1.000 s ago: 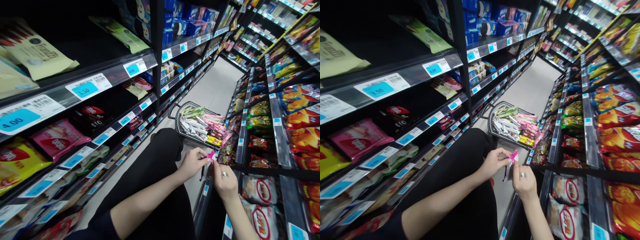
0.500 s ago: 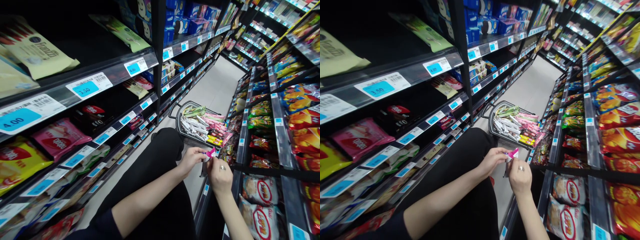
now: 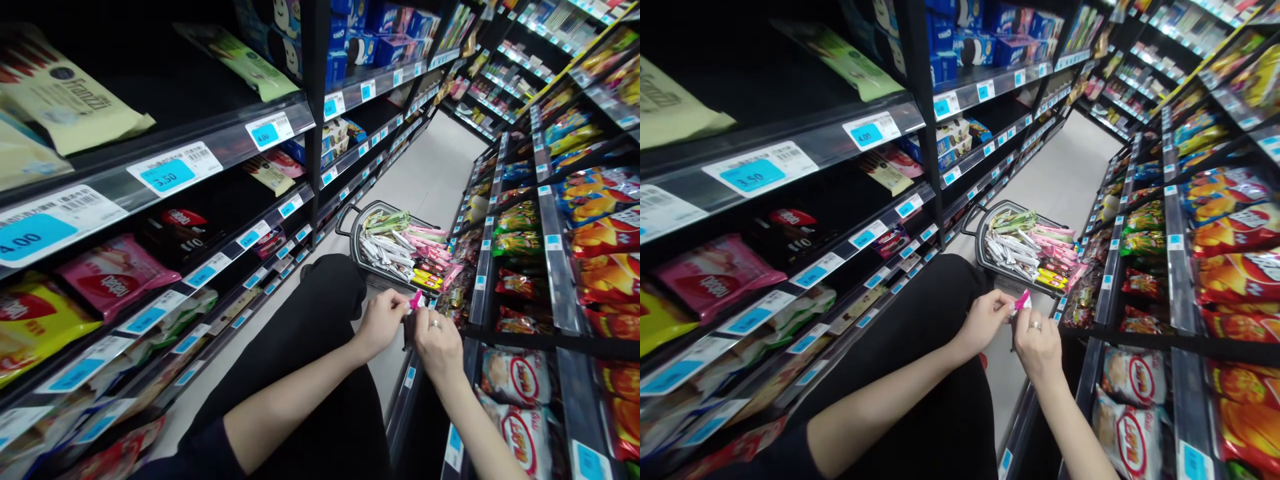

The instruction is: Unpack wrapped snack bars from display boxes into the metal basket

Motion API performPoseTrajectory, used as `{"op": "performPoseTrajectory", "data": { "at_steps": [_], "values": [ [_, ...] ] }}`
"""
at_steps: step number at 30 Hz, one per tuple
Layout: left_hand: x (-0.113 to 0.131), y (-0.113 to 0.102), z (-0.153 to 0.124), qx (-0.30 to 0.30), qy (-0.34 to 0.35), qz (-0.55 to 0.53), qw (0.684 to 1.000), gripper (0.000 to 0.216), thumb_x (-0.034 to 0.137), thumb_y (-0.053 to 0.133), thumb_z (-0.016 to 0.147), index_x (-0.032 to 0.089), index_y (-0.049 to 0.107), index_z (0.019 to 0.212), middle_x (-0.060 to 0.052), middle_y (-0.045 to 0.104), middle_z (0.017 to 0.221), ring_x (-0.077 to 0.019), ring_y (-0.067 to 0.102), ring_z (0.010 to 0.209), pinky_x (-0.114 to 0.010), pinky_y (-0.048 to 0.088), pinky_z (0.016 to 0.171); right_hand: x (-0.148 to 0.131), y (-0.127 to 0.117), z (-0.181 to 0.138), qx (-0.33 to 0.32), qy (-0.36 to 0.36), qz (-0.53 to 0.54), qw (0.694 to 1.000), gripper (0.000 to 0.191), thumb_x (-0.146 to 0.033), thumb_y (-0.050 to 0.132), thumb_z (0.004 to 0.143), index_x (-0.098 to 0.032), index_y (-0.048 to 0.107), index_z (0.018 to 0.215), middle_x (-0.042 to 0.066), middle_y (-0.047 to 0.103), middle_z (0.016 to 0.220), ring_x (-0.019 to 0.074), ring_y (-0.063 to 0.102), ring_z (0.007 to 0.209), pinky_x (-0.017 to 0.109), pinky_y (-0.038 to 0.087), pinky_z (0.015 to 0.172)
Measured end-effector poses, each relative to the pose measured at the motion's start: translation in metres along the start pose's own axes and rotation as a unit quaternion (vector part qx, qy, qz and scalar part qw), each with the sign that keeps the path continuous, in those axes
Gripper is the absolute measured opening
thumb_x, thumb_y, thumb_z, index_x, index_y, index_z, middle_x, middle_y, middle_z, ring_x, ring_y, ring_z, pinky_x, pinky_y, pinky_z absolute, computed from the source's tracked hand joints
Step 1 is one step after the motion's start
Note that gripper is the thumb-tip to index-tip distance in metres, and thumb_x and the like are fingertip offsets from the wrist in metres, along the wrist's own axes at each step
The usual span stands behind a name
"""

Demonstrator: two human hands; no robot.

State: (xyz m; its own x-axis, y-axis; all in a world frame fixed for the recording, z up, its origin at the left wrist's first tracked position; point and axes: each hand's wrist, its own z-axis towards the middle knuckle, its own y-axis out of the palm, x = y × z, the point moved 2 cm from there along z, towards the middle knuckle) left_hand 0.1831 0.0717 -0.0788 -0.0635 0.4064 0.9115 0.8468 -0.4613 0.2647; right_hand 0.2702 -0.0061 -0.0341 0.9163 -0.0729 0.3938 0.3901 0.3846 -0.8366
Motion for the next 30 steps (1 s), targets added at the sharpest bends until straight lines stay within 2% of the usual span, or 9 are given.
{"op": "performPoseTrajectory", "data": {
  "at_steps": [7, 12, 16, 19, 23, 30],
  "values": [
    [0.002, -0.007, 0.005, 0.042, 0.030, 0.053, 0.997, 0.010, 0.009, 0.056, 0.080, 0.015, 0.062, 0.074, -0.003, 0.065, 0.076, -0.0183, 0.063, 0.078, -0.031, 0.053, 0.076, -0.007, 0.010, 0.003, -0.002, 0.094, 0.072, 0.993, 0.037, -0.022, 0.035, 0.099, -0.020, 0.048, 0.064, 0.003, 0.050, 0.058, 0.0168, 0.045, 0.054, 0.030, 0.028, 0.055],
    [0.002, -0.007, 0.010, 0.008, 0.019, 0.036, 0.999, 0.008, 0.015, 0.051, 0.084, 0.015, 0.058, 0.079, -0.002, 0.063, 0.079, -0.0160, 0.063, 0.073, -0.027, 0.055, 0.064, -0.001, 0.019, 0.006, -0.007, 0.191, 0.160, 0.968, 0.040, -0.032, 0.027, 0.103, -0.021, 0.044, 0.068, -0.003, 0.048, 0.049, 0.0134, 0.045, 0.042, 0.025, 0.025, 0.045],
    [0.000, -0.005, 0.010, -0.021, 0.031, 0.046, 0.998, 0.009, 0.015, 0.047, 0.086, 0.016, 0.054, 0.081, -0.002, 0.058, 0.083, -0.0155, 0.060, 0.076, -0.026, 0.053, 0.064, 0.000, 0.022, 0.004, -0.012, 0.241, 0.215, 0.946, 0.042, -0.037, 0.026, 0.103, -0.022, 0.042, 0.067, -0.004, 0.046, 0.048, 0.0132, 0.043, 0.040, 0.024, 0.025, 0.044],
    [0.002, -0.006, 0.010, -0.048, 0.052, 0.071, 0.995, 0.009, 0.014, 0.050, 0.085, 0.017, 0.051, 0.077, 0.000, 0.050, 0.085, -0.0152, 0.054, 0.080, -0.028, 0.049, 0.073, 0.001, 0.023, 0.003, -0.006, 0.249, 0.241, 0.938, 0.045, -0.043, 0.023, 0.101, -0.023, 0.041, 0.066, 0.000, 0.049, 0.055, 0.0178, 0.048, 0.052, 0.027, 0.028, 0.050],
    [0.007, -0.007, 0.011, -0.107, 0.071, 0.101, 0.987, 0.019, 0.017, 0.058, 0.081, 0.017, 0.048, 0.065, 0.003, 0.040, 0.076, -0.0145, 0.045, 0.075, -0.030, 0.042, 0.082, 0.003, 0.020, 0.002, -0.022, 0.218, 0.297, 0.929, 0.048, -0.050, 0.022, 0.099, -0.025, 0.038, 0.062, 0.002, 0.046, 0.059, 0.0202, 0.046, 0.060, 0.029, 0.030, 0.057],
    [0.009, 0.000, 0.006, -0.185, 0.113, 0.071, 0.974, 0.030, 0.017, 0.052, 0.083, 0.017, 0.042, 0.055, 0.002, 0.039, 0.072, -0.0139, 0.041, 0.071, -0.027, 0.036, 0.072, 0.010, 0.010, -0.003, -0.051, 0.244, 0.391, 0.886, 0.049, -0.051, 0.034, 0.096, -0.023, 0.038, 0.057, -0.001, 0.040, 0.056, 0.0178, 0.041, 0.058, 0.029, 0.027, 0.057]
  ]
}}
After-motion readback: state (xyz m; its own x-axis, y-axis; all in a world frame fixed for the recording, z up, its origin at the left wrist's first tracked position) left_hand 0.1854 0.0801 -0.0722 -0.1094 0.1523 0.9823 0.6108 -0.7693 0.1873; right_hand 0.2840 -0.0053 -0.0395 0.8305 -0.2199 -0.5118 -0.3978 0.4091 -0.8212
